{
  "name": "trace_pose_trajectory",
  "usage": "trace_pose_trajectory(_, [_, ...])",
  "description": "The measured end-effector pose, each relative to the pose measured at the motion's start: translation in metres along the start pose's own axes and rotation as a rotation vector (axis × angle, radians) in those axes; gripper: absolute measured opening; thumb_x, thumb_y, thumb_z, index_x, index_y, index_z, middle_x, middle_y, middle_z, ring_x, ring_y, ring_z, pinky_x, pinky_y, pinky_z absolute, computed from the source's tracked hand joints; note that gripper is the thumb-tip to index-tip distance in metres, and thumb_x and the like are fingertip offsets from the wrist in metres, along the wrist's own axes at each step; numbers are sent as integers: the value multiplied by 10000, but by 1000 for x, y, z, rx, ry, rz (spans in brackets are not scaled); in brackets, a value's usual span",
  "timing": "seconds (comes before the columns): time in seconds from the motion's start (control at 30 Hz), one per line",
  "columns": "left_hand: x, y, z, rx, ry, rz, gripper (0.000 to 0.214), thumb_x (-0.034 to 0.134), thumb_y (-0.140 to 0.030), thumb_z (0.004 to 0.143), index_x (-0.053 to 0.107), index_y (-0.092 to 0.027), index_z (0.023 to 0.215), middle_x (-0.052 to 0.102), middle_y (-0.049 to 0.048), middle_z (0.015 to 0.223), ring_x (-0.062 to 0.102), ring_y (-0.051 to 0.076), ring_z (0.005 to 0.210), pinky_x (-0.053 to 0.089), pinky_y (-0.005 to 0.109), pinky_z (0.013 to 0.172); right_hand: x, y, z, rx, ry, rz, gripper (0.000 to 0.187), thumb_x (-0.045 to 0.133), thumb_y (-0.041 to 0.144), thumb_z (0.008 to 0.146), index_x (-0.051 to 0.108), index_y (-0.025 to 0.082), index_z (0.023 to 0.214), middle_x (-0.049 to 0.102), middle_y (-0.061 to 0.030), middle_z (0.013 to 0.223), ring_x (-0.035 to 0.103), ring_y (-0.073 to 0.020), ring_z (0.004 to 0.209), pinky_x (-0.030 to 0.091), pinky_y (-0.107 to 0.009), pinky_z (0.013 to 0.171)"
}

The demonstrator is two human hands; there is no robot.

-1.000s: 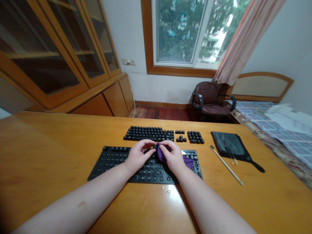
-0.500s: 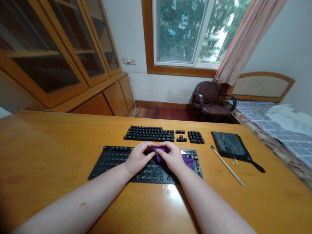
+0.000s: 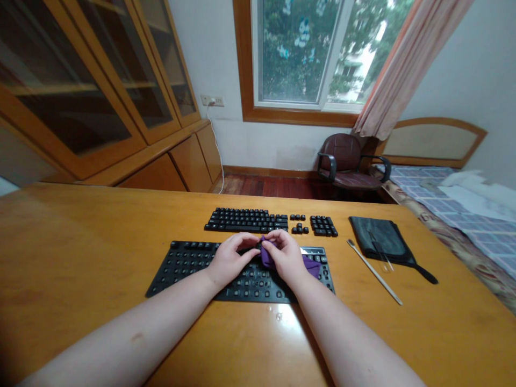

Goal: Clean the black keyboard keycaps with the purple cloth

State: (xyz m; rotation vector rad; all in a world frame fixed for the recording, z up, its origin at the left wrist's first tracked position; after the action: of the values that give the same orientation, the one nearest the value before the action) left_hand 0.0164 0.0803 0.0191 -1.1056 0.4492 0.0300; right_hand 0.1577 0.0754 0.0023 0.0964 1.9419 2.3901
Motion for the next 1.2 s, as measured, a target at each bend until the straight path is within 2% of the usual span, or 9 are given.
trace_pose_trajectory(0.13, [-6,4,1,-15,-82,-22,196,632,-202,774,599,-190,967,641,45,955,637,162,875,541,342,833,-6,-1,1,23,-85,52,212,678,356,708,585,209,830,629,-16,754,579,-141,656,477,-278,629])
trace_pose_trajectory(0.23, [-11,4,1,2,-124,-31,224,613,-188,786,589,-187,1008,630,57,989,636,159,887,540,333,836,-5,-2,1,43,-80,87,255,704,367,679,585,209,839,631,-17,752,584,-141,648,485,-282,624])
trace_pose_trajectory(0.4, [-10,-6,2,61,-85,71,163,603,-171,792,633,-194,950,668,33,949,639,153,876,532,318,835,0,-2,0,22,-11,48,225,720,318,668,598,199,816,646,-22,764,604,-155,702,489,-294,673])
trace_pose_trajectory(0.57, [-9,-15,3,81,-39,124,244,654,-178,750,647,-200,993,692,37,972,646,168,868,530,334,835,1,-2,-1,7,13,31,192,719,288,674,618,201,812,666,-28,784,620,-167,736,488,-305,701])
trace_pose_trajectory(0.73, [-11,-13,3,62,-48,131,202,578,-180,813,645,-195,1003,687,43,1007,631,175,952,497,351,905,3,-1,-2,11,47,16,160,690,305,709,636,206,822,674,-31,800,622,-164,732,490,-305,697])
trace_pose_trajectory(0.83, [-8,-10,3,58,-25,118,267,532,-169,840,614,-200,1092,658,49,1103,596,174,1045,463,362,960,4,-1,-2,-4,65,-11,150,677,308,721,637,206,823,678,-33,803,625,-169,739,493,-311,706])
trace_pose_trajectory(0.93, [-10,-4,3,37,-57,70,324,541,-161,831,576,-203,1150,630,56,1148,599,166,1035,484,350,939,6,-2,-3,-29,95,-71,145,671,305,729,639,202,826,683,-39,823,631,-180,769,493,-322,742])
trace_pose_trajectory(1.03, [-13,-5,3,61,-96,69,251,555,-159,819,620,-199,1058,651,56,1070,616,166,981,504,344,903,7,-2,-4,-60,111,-135,148,663,309,738,643,197,833,682,-45,830,632,-187,777,493,-327,753])
trace_pose_trajectory(1.2, [-11,-12,3,117,-57,94,173,564,-165,819,651,-191,966,676,51,1004,612,172,980,481,363,925,8,4,-6,-98,113,-239,123,643,297,754,645,196,823,674,-40,805,625,-183,750,489,-322,725])
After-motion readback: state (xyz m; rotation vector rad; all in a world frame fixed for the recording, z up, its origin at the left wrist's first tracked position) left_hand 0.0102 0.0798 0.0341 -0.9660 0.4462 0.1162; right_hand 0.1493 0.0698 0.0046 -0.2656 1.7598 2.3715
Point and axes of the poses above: each hand's wrist, its own z-axis towards the middle knuckle, its own x-axis out of the palm, y = z × x, the point moved 8 cm from there along z, towards the middle knuckle
